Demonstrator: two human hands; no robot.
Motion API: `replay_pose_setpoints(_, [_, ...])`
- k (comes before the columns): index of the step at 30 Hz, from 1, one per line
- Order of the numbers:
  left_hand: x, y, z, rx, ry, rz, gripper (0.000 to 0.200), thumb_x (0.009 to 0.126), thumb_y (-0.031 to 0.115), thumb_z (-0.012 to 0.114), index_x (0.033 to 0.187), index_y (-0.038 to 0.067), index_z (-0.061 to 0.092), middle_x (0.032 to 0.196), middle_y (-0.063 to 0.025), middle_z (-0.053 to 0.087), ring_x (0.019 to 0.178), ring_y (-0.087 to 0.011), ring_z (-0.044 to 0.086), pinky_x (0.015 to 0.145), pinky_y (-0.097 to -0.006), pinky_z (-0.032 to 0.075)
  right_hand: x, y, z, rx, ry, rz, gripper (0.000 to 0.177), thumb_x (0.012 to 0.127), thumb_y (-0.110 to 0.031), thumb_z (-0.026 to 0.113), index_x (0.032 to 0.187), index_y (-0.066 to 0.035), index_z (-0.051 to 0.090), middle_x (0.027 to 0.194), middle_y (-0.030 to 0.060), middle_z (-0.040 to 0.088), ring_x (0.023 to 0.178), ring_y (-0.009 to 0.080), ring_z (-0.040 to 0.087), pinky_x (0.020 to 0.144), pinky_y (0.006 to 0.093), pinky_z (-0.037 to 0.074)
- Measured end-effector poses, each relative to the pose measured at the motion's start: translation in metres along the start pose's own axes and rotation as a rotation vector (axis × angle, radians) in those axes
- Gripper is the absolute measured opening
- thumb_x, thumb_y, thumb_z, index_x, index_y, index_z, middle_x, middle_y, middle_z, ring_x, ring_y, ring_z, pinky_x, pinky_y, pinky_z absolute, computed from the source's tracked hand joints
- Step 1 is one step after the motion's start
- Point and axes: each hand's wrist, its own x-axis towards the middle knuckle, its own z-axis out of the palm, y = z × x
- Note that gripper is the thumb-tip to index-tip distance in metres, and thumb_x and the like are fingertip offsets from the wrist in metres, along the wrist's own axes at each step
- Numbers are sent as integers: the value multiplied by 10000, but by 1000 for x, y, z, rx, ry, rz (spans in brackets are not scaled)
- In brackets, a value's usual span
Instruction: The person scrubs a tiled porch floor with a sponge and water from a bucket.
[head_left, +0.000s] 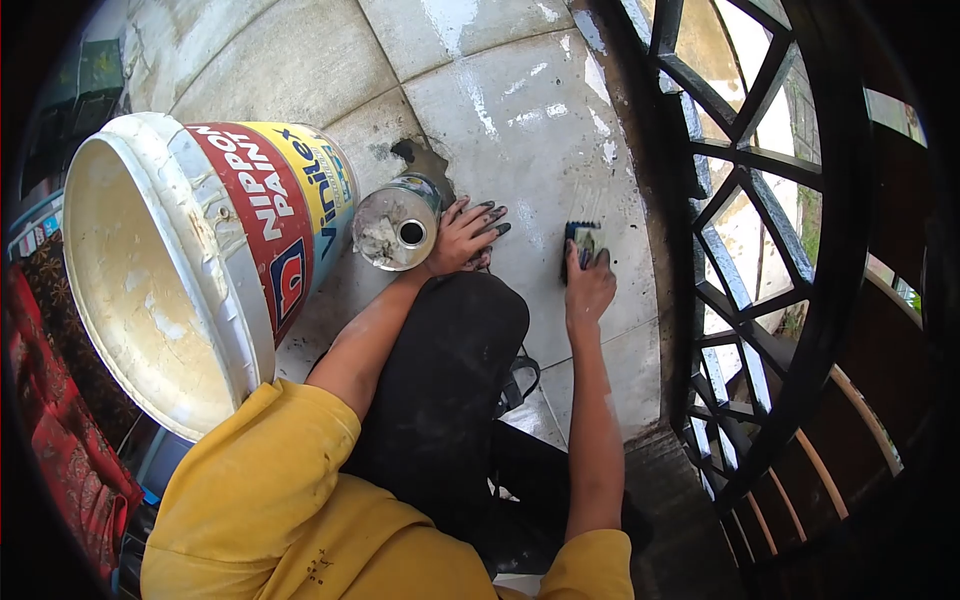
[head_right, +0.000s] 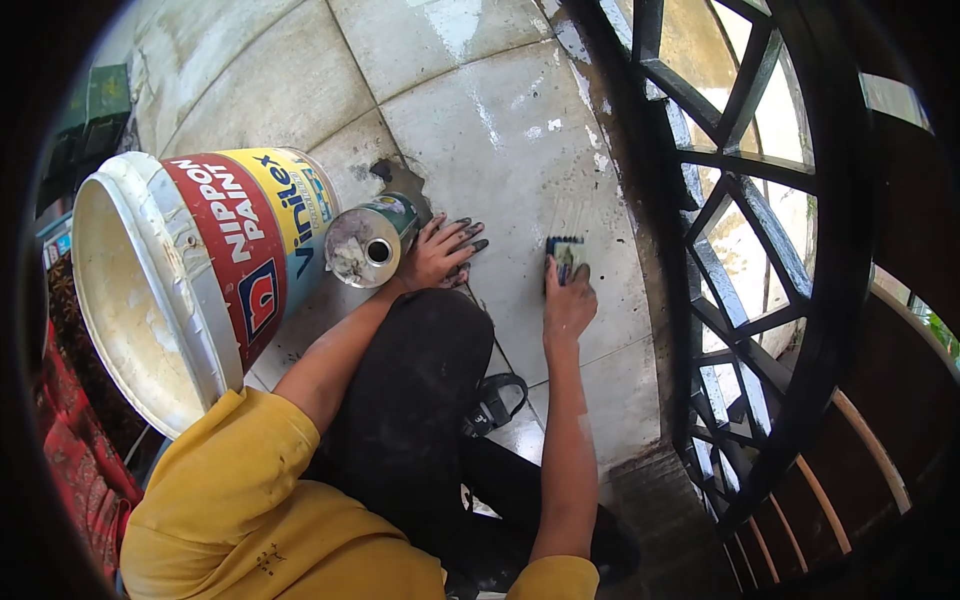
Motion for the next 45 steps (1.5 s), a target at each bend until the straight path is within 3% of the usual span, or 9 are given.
replay_pose_setpoints(2, [-1,1,0,14,-27,-11,376,793,272,632,1109,66,630,1340,-124,521,1317,-288,424,1130,-538,229,-4,0,-2,109,-106,97,632,827,-588,619,953,31,609,755,282,642,757,452,639,704,495,509])
replay_pose_setpoints(6, [1,2,-2,17,-29,15,374,792,273,632,1108,73,632,1346,-124,516,1315,-286,426,1131,-536,231,52,-20,-4,80,62,0,604,839,-562,618,929,35,598,768,308,634,760,471,632,705,501,503])
replay_pose_setpoints(13, [2,1,-3,1,10,8,348,786,267,631,1072,69,639,1340,-129,527,1299,-287,441,1123,-540,240,-22,11,2,102,-29,68,552,840,-534,638,862,11,557,671,273,617,689,441,639,631,494,504])
replay_pose_setpoints(22, [-1,0,-3,-36,-36,-19,397,767,250,656,1118,67,628,1387,-125,491,1316,-286,424,1124,-540,236,121,-22,-8,-13,158,-11,596,840,-577,607,861,18,595,754,251,651,741,433,644,694,481,513])
replay_pose_setpoints(26, [1,2,-7,-37,-43,-9,411,754,244,669,1122,68,623,1395,-121,485,1331,-287,404,1129,-532,231,68,-1,7,-24,197,-27,592,845,-569,602,947,14,621,786,264,655,766,434,652,707,494,514])
replay_pose_setpoints(28, [-1,0,-1,-29,-25,-6,395,763,256,662,1111,73,627,1389,-121,490,1329,-286,406,1131,-532,227,36,5,-3,35,26,53,602,845,-583,594,947,10,615,804,272,654,763,440,648,694,495,513])
replay_pose_setpoints(36, [-2,-2,1,-13,-35,-9,378,777,268,643,1102,74,632,1344,-123,520,1310,-287,428,1127,-538,235,122,-25,-17,-25,88,-14,607,825,-585,620,913,15,601,804,265,651,786,434,650,711,495,517])
replay_pose_setpoints(40, [-1,-1,-1,-13,-13,5,370,774,260,634,1093,72,641,1314,-128,536,1302,-285,437,1121,-539,244,75,-1,-1,-63,162,-21,594,820,-569,636,891,20,610,812,260,656,798,430,654,718,493,520])
replay_pose_setpoints(45, [-4,-3,4,-3,8,4,366,773,265,637,1086,73,649,1312,-130,538,1307,-280,432,1125,-537,239,52,13,-7,-9,16,-13,594,827,-589,612,867,4,621,771,245,664,762,412,661,701,480,525])
